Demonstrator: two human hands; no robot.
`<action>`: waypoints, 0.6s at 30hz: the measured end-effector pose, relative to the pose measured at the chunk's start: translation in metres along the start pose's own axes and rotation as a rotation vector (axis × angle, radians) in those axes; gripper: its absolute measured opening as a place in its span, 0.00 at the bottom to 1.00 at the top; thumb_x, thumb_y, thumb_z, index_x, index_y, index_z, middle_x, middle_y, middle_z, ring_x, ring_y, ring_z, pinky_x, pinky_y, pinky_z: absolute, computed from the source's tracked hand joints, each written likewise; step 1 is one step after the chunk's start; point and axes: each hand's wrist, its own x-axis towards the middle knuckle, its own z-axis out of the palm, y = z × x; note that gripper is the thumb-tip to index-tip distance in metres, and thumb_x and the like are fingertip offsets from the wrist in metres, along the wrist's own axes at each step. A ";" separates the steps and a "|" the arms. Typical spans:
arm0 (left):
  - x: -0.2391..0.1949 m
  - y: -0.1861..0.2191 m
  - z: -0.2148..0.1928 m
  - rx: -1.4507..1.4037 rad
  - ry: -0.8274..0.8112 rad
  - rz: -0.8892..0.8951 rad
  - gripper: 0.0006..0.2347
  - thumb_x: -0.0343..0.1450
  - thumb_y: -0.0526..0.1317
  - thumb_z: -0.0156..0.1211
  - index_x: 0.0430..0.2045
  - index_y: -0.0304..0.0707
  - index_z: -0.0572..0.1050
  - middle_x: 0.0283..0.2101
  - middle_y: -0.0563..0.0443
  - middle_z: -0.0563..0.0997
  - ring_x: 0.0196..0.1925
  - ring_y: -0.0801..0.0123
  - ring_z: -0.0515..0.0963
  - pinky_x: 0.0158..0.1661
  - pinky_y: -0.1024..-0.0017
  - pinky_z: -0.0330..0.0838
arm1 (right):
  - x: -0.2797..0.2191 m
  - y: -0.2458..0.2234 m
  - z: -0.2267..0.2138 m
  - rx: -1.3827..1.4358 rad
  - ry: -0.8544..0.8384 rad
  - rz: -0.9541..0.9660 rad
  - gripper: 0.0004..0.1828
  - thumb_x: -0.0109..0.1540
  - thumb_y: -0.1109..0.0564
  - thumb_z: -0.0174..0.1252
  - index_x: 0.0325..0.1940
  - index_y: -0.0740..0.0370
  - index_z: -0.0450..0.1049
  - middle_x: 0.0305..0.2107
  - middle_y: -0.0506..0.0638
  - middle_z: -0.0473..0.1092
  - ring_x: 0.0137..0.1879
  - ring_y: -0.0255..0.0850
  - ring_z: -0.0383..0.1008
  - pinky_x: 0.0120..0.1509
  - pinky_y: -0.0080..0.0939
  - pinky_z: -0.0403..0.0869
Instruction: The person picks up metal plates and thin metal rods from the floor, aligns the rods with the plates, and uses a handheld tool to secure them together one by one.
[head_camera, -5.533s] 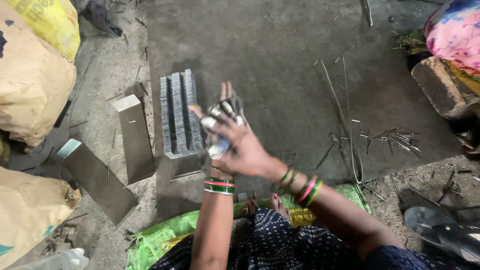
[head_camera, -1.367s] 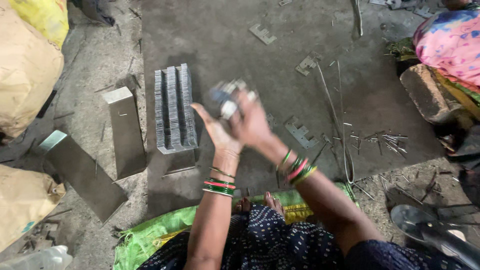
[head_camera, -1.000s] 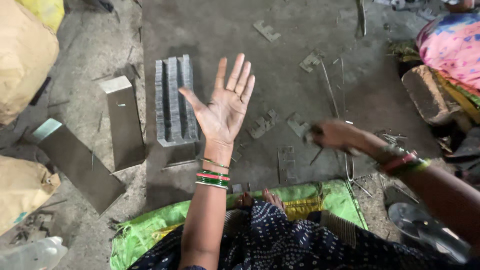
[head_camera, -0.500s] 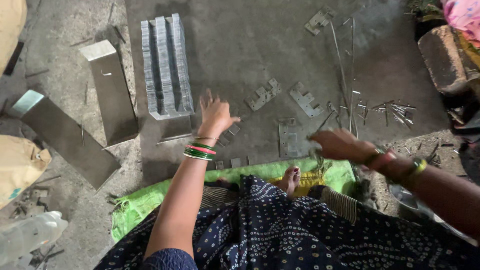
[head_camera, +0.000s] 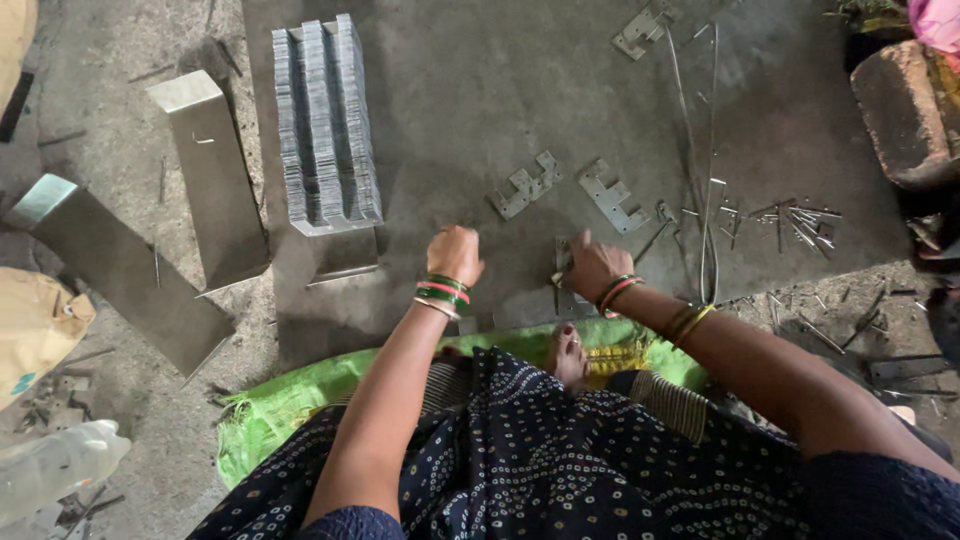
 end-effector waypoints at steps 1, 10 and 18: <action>-0.001 -0.003 -0.004 -0.124 -0.013 -0.080 0.09 0.60 0.40 0.69 0.26 0.32 0.83 0.34 0.31 0.83 0.39 0.43 0.84 0.40 0.55 0.80 | -0.001 -0.003 -0.003 0.050 -0.029 0.071 0.49 0.55 0.33 0.66 0.64 0.70 0.57 0.38 0.63 0.78 0.47 0.59 0.80 0.49 0.57 0.77; 0.024 -0.086 0.040 -1.737 -0.135 -0.451 0.07 0.68 0.36 0.65 0.34 0.32 0.81 0.27 0.49 0.79 0.27 0.65 0.79 0.29 0.66 0.72 | 0.000 -0.005 -0.009 0.212 0.053 0.107 0.53 0.49 0.42 0.74 0.68 0.64 0.54 0.53 0.68 0.66 0.59 0.65 0.71 0.56 0.59 0.76; 0.032 -0.051 0.031 -2.322 -0.238 -0.562 0.07 0.66 0.36 0.63 0.34 0.36 0.77 0.29 0.45 0.81 0.26 0.61 0.82 0.31 0.61 0.81 | -0.001 0.008 0.002 0.304 0.173 0.082 0.58 0.40 0.54 0.79 0.67 0.65 0.53 0.60 0.71 0.57 0.61 0.69 0.67 0.61 0.58 0.74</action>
